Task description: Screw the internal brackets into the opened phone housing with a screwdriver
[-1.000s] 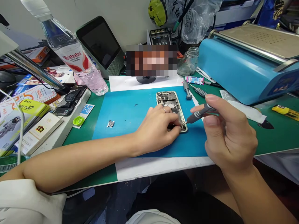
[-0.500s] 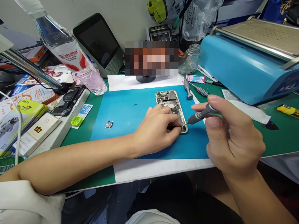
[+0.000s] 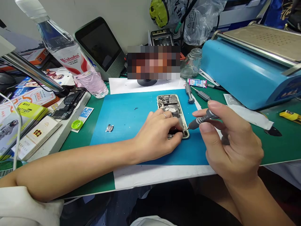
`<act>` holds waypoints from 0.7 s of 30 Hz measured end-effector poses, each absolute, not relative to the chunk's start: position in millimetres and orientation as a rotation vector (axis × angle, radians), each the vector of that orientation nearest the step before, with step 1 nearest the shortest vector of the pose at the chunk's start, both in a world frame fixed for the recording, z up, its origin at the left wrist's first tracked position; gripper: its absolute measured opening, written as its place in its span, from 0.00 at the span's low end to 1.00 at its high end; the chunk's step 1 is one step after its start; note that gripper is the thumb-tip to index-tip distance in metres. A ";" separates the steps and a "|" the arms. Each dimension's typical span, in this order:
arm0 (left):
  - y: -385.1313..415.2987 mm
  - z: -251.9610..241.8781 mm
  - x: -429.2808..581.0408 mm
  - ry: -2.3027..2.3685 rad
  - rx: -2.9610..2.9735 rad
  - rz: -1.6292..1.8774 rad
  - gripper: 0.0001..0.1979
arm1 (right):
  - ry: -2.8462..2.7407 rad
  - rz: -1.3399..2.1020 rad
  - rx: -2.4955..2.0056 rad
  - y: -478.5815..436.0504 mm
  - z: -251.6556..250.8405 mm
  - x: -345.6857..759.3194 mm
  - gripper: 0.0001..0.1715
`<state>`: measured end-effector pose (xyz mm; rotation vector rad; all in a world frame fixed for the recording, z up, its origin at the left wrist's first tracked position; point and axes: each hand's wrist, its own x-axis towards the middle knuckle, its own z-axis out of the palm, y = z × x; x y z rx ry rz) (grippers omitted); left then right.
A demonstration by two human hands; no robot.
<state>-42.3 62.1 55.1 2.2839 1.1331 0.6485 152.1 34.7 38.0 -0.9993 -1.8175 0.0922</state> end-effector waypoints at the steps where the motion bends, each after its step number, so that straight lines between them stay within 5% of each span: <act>1: 61.9 55.2 -42.3 1.135 2.272 0.654 0.02 | -1.818 0.089 -0.994 34.6 37.6 151.9 0.41; 11: 60.3 57.3 -41.6 1.136 2.217 0.657 0.11 | -1.821 0.145 -0.985 35.1 38.6 150.9 0.45; 21: 57.7 58.1 -39.4 1.164 2.255 0.640 0.07 | -1.801 0.059 -1.009 35.4 38.8 154.6 0.43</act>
